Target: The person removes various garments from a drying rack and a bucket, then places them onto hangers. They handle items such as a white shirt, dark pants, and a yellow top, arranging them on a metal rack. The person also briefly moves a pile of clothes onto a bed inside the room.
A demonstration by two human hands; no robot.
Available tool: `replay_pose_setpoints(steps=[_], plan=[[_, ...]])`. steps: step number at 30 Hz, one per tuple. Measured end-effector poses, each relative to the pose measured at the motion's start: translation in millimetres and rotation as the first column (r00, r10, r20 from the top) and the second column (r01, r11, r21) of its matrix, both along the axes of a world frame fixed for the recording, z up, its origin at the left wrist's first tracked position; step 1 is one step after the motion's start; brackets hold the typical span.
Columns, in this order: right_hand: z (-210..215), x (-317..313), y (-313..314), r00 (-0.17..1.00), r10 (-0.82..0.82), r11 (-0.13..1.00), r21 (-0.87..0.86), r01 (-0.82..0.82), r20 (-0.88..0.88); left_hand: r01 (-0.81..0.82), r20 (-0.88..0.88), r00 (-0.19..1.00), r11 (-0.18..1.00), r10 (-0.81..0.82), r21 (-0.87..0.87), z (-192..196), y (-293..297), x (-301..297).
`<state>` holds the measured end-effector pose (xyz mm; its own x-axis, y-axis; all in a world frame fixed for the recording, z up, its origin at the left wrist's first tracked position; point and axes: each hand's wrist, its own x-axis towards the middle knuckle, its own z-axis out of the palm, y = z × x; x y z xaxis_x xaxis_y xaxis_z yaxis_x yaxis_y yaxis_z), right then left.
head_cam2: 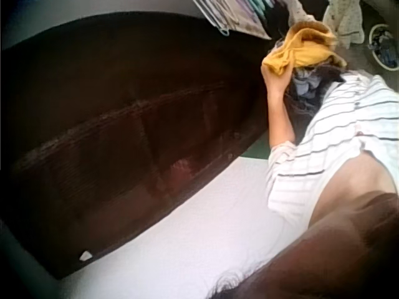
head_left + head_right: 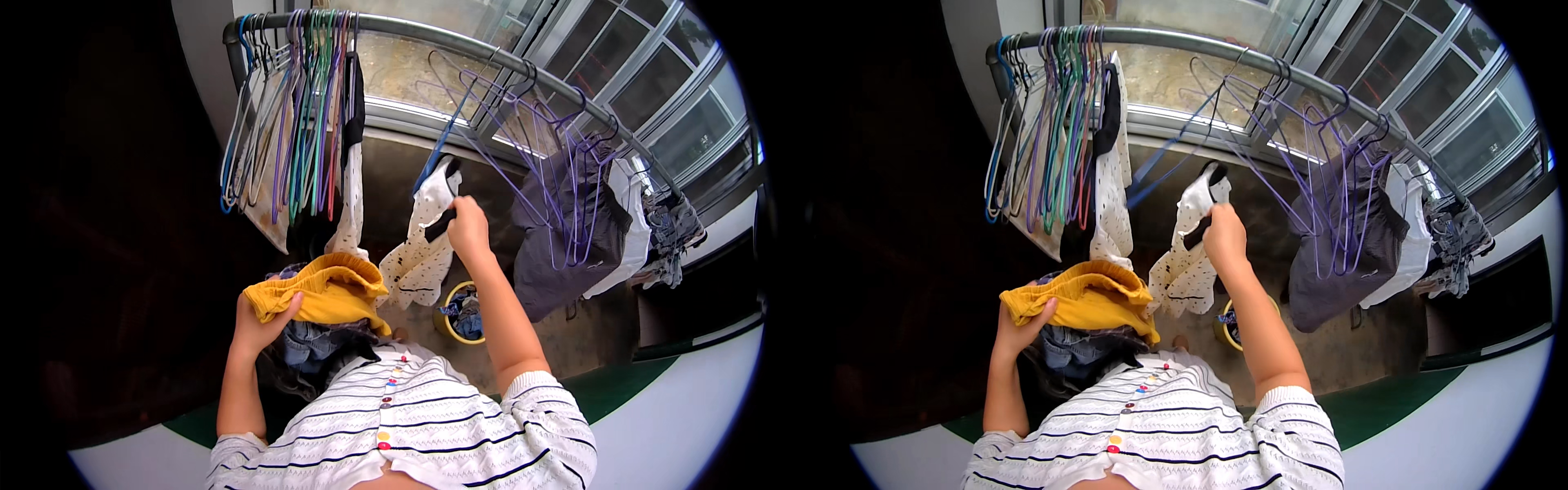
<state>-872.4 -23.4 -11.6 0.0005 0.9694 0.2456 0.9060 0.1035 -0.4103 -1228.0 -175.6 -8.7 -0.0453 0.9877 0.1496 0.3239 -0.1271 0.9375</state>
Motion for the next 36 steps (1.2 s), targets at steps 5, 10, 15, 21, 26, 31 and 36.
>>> replay_pose_setpoints(steps=[5,10,15,21,26,31,36], plan=[[-52,4,-3,0.873,0.378,0.787,-0.603,-0.128,0.307,0.124,-0.106,0.986,0.992,-0.126,-0.019,9,3,1],[-7,-86,-58,0.798,0.32,0.881,-0.15,-0.449,-0.511,0.29,-0.258,0.928,0.956,-0.27,0.041,4,7,8],[-12,-133,-100,0.49,0.607,0.633,0.007,-0.774,-0.625,0.406,-0.379,0.852,0.913,-0.362,0.04,-12,-6,20],[-21,-121,-131,0.465,0.598,0.64,0.039,-0.767,-0.653,0.268,-0.349,0.907,0.962,-0.234,0.053,-19,-15,25],[-20,-119,-132,0.363,0.658,0.549,0.091,-0.831,-0.66,0.202,-0.274,0.94,0.979,-0.204,-0.037,-18,-21,27],[-4,-125,-126,0.314,0.698,0.432,0.028,-0.901,-0.643,0.234,-0.172,0.956,0.972,-0.235,-0.03,-22,-28,27],[26,-129,-118,0.347,0.802,0.344,-0.098,-0.934,-0.486,0.26,-0.273,0.924,0.963,-0.268,-0.063,-22,-34,25]])
